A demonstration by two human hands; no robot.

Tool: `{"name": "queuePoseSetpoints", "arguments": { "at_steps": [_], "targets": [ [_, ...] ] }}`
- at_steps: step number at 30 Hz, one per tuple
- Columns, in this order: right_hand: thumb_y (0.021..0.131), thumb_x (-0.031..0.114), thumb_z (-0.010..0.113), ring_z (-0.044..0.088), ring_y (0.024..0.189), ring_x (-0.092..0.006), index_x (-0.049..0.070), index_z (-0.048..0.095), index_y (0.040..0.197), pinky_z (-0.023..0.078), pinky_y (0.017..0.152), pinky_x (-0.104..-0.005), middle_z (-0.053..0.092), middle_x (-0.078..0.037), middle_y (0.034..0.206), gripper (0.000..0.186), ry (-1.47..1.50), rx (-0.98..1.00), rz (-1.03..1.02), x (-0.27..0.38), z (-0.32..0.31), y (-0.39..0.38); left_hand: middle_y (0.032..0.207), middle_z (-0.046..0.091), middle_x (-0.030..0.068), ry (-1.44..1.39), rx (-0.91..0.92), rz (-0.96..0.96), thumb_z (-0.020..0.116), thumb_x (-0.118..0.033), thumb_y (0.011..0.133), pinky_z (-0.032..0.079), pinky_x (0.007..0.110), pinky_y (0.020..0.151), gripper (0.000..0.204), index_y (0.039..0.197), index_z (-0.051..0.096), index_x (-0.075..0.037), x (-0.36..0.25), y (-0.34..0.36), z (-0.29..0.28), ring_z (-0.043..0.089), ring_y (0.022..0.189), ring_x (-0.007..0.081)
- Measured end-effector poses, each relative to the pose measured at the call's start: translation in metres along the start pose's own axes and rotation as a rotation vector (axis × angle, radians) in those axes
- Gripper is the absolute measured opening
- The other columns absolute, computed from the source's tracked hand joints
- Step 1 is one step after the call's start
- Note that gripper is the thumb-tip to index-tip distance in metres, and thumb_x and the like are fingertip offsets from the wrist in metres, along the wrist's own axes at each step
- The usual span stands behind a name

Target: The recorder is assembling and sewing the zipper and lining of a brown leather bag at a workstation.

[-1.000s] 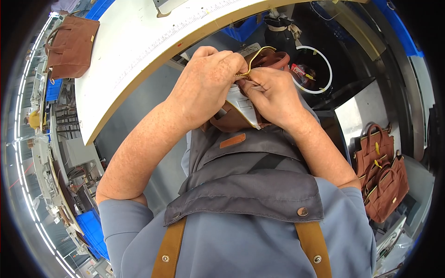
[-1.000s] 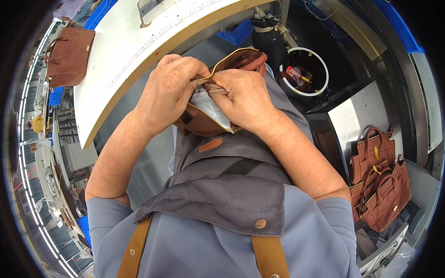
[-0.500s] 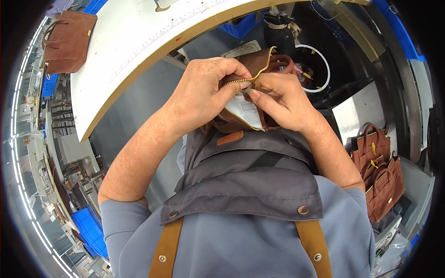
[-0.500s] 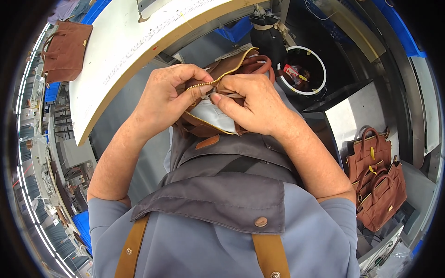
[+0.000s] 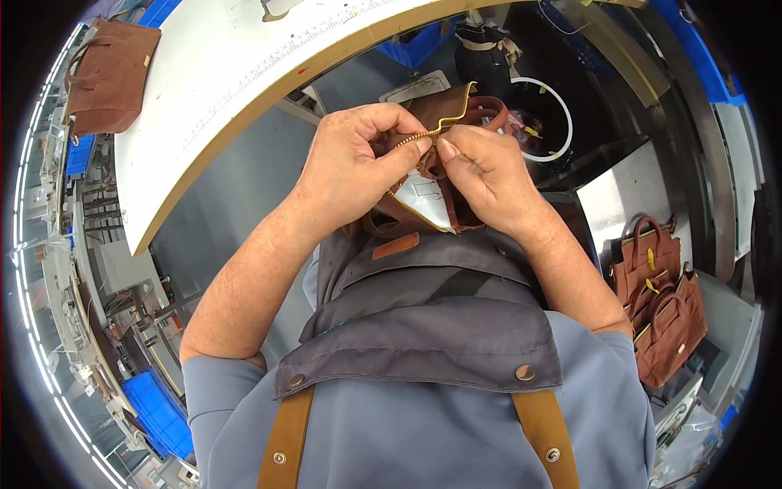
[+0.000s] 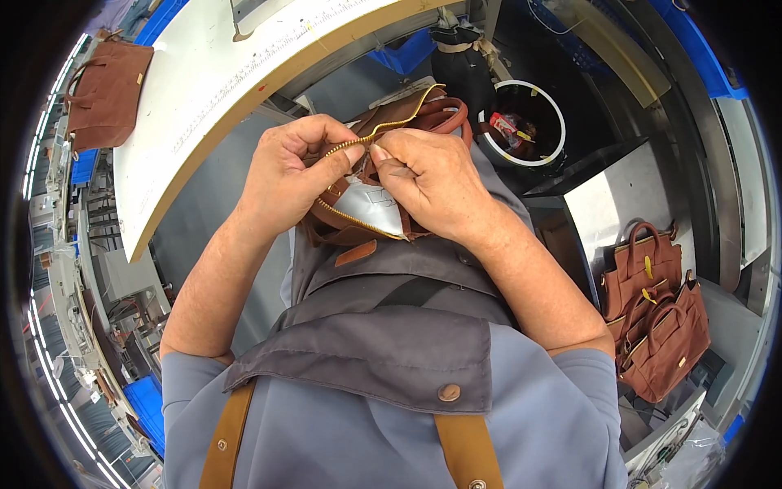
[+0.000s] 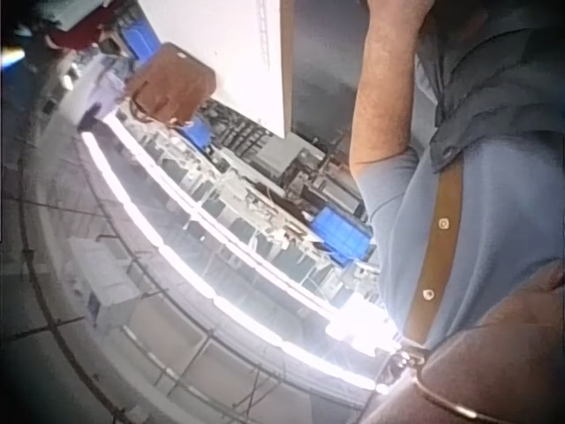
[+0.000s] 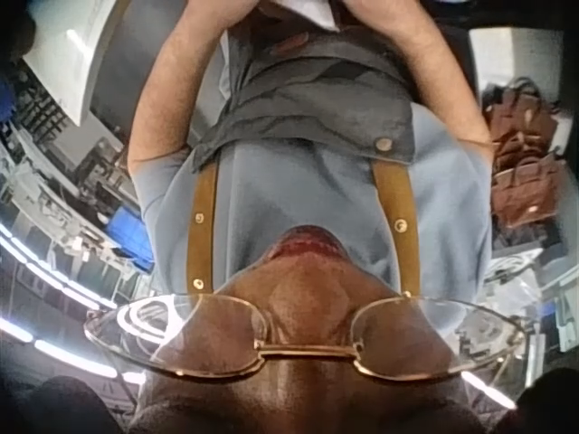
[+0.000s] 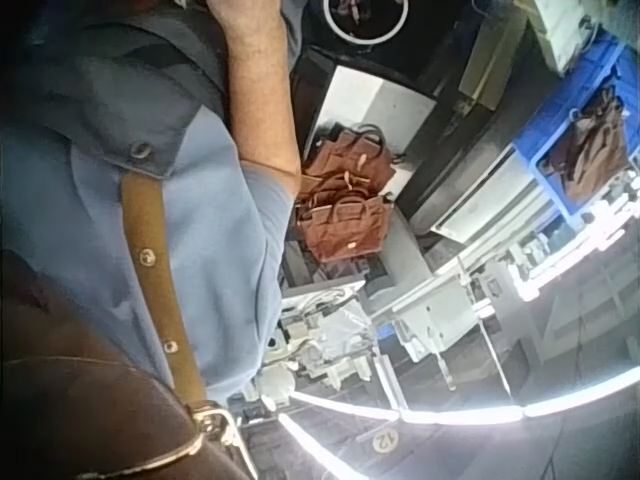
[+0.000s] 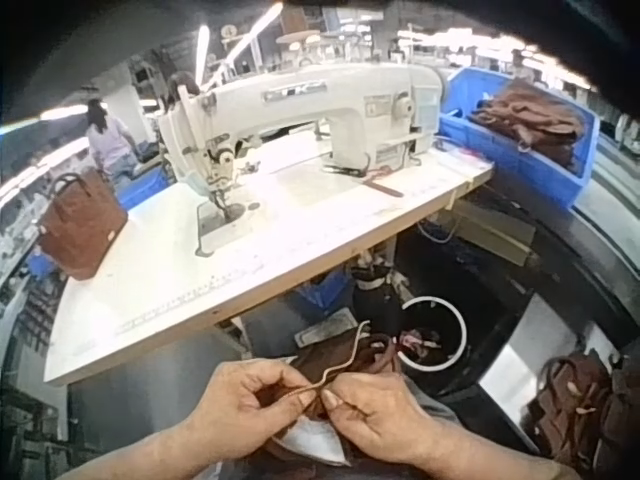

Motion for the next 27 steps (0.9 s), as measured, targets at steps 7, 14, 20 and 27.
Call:
{"name": "queuePoseSetpoints", "arguments": {
  "at_steps": [7,14,20,27],
  "targets": [
    [0.091,0.021,0.067,0.064,0.072,-0.0308,0.003,0.062,0.099,0.05,0.065,-0.037,0.064,-0.012,0.081,0.02,-0.378,0.101,0.141,0.016,-0.037,-0.005,0.08,0.07,0.0025,-0.164,-0.009,-0.016,0.069,-0.008,0.092,0.052,0.02,0.057,0.009,0.098,0.068,-0.001,0.013,0.0,0.018,0.064,0.066,0.0045],
    [0.078,0.002,0.074,0.063,0.078,-0.0278,0.003,0.067,0.113,0.05,0.065,-0.0357,0.064,-0.012,0.093,0.036,-0.566,0.135,-0.086,0.053,-0.054,-0.004,0.079,0.071,0.0022,-0.073,-0.005,0.041,0.071,-0.006,0.09,0.049,0.02,0.06,0.009,0.096,0.069,0.0,0.01,0.004,0.027,0.062,0.066,0.0041],
    [0.079,0.017,0.076,0.067,0.074,-0.0272,0.004,0.072,0.095,0.054,0.063,-0.038,0.066,-0.008,0.081,0.022,-0.664,0.157,-0.123,0.051,-0.05,-0.003,0.077,0.07,0.002,-0.01,-0.015,0.092,0.07,-0.004,0.089,0.047,0.019,0.059,0.008,0.095,0.069,0.001,0.006,0.003,0.03,0.061,0.064,0.0034],
    [0.083,0.023,0.072,0.067,0.071,-0.026,0.005,0.072,0.09,0.053,0.06,-0.0374,0.065,-0.007,0.078,0.019,-0.759,0.255,-0.139,0.051,-0.044,0.002,0.072,0.068,0.0015,-0.036,-0.013,0.076,0.071,-0.004,0.088,0.047,0.02,0.058,0.008,0.093,0.069,0.001,0.004,0.001,0.032,0.062,0.063,0.004]
  ]
}}
Point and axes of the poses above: each hand's wrist, its own y-axis towards the middle knuckle, its own z-axis out of the palm, x = y × z, the point moved 8 cm from there along y, towards the middle knuckle
